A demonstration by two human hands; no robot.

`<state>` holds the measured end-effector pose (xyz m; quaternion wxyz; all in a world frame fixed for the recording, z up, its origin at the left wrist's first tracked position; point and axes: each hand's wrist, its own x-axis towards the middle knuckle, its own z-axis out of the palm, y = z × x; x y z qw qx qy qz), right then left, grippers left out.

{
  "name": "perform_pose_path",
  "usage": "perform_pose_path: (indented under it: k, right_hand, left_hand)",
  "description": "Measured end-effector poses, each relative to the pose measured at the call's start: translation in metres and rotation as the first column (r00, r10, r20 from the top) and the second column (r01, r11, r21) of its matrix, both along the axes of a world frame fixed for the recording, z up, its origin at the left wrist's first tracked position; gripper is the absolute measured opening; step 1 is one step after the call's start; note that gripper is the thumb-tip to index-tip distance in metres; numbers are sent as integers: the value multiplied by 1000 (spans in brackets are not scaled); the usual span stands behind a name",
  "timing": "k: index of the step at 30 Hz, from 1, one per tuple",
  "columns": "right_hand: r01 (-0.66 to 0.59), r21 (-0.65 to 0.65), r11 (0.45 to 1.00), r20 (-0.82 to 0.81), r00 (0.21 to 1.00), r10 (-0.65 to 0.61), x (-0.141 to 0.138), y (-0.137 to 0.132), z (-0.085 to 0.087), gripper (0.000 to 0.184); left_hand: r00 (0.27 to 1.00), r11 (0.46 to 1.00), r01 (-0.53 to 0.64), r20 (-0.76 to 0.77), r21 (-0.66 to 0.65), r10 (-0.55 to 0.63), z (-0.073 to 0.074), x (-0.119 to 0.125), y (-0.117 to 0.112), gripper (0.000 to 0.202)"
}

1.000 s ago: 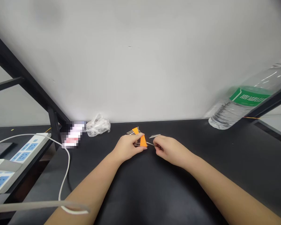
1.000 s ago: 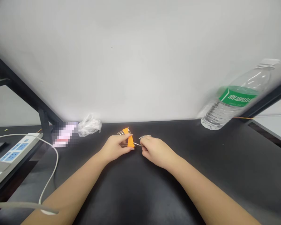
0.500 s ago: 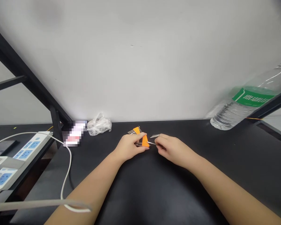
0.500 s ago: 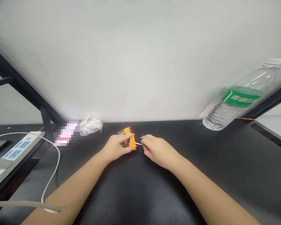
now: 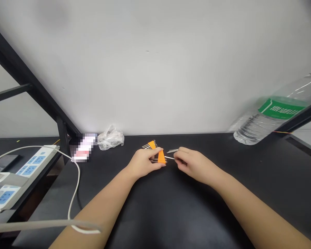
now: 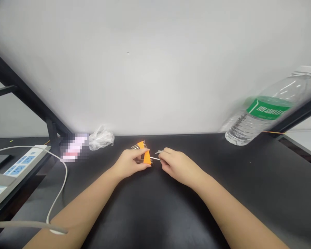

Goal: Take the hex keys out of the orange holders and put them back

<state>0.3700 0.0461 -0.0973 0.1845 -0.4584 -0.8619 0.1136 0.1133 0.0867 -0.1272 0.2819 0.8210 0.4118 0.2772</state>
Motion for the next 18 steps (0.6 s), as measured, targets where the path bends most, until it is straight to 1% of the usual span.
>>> perform_pose_path:
  k: [3,5,8,10,12,15,18]
  right_hand:
    - [-30,-11,999,-14,999,30,1,0,2,15]
    - [-38,2,999,-16,999,38,2,0,4,19]
    - [-37,11,999,-35,999,38,4,0,5,24]
    - [-48,-5,999,-63,997,47,3,0,4,24]
    - [-72,-22,997,-84,994,70,0,0,2,22]
    - [-103,-33,994,-114,989,99,-9,-2,0,23]
    - [-134,-49,990,-183,975,123,-17,-5,-1,25]
  left_hand:
    - [1000,1000,2,22,-23,-1,-3,-1,0,63]
    - [1000,999,2,29,-32,-2,-3,0,-1,62]
    - [1000,1000,1,10,-28,-1,1,2,-3,59]
    - [1000,1000,10,-17,-16,-10,6,4,-6,56]
    - [999,1000,30,-43,-1,-30,11,8,-8,49]
    - [996,998,67,-57,2,-66,17,12,-11,32]
    - [995,996,85,-46,6,-85,20,13,-11,25]
